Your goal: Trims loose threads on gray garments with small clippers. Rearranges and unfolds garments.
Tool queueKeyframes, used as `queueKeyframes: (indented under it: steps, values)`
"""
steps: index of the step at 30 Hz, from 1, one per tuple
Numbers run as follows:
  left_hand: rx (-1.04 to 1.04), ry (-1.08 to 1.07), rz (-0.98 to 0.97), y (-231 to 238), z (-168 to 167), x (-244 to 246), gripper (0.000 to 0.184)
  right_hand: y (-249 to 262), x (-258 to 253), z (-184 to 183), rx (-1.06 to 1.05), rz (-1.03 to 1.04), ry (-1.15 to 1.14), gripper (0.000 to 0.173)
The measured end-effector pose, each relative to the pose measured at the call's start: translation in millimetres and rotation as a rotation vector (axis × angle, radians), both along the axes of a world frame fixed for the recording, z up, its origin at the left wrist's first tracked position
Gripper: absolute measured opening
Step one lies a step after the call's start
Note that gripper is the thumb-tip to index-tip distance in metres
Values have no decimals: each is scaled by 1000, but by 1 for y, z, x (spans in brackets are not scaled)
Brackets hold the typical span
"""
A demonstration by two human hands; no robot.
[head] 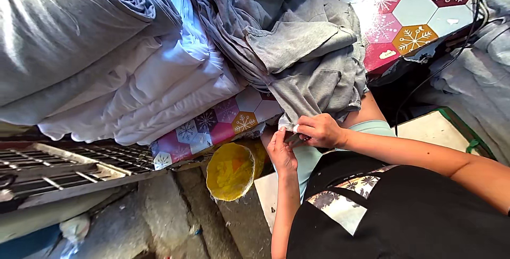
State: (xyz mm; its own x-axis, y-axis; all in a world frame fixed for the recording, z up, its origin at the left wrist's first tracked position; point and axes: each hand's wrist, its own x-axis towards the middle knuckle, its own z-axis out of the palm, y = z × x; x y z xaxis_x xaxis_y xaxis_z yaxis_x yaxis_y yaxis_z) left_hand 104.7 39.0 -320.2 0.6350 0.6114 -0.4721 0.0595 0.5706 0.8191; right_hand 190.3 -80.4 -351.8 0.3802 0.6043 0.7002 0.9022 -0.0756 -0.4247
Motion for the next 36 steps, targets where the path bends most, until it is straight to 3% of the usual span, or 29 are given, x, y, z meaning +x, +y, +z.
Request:
queueKeyframes:
  steps: [3, 5, 7, 9, 12, 15, 19, 23, 27, 30, 33, 36]
  values:
    - [-43, -18, 14, 4, -4, 1, 24, -19, -4, 4, -122, 284, 196, 8]
    - [-47, -12, 38, 3, -3, 3, 22, -34, 0, 12, -434, 495, 424, 9]
    - [-42, -7, 53, 4, -3, 5, 20, -43, 11, 18, -644, 569, 603, 11]
    - [-20, -6, 38, 4, -4, 5, 14, -47, 16, 17, -569, 479, 748, 13]
    - [39, 19, 5, 2, -4, 2, 9, -33, 7, 23, -306, 80, 867, 23]
    - [140, 51, -25, -4, -2, -1, 9, -11, 0, 31, -353, -123, 852, 39]
    - [214, 46, -21, -7, -1, -4, 8, -3, -4, 25, -268, -126, 936, 14]
    - [286, 44, -12, -11, -1, -6, 8, -6, -10, 22, -264, -112, 933, 28]
    - [317, 25, -15, -14, -2, -3, 6, -7, -10, 18, -199, -144, 884, 15]
    - [397, 39, -32, -14, -6, -3, 7, -7, -13, 16, -245, -158, 771, 29]
    - [402, 37, -38, -15, -4, -2, 7, -5, -17, 7, -195, -191, 583, 17]
    - [387, 46, -24, -14, 0, 0, 7, -8, -13, 7, -164, -154, 604, 10]
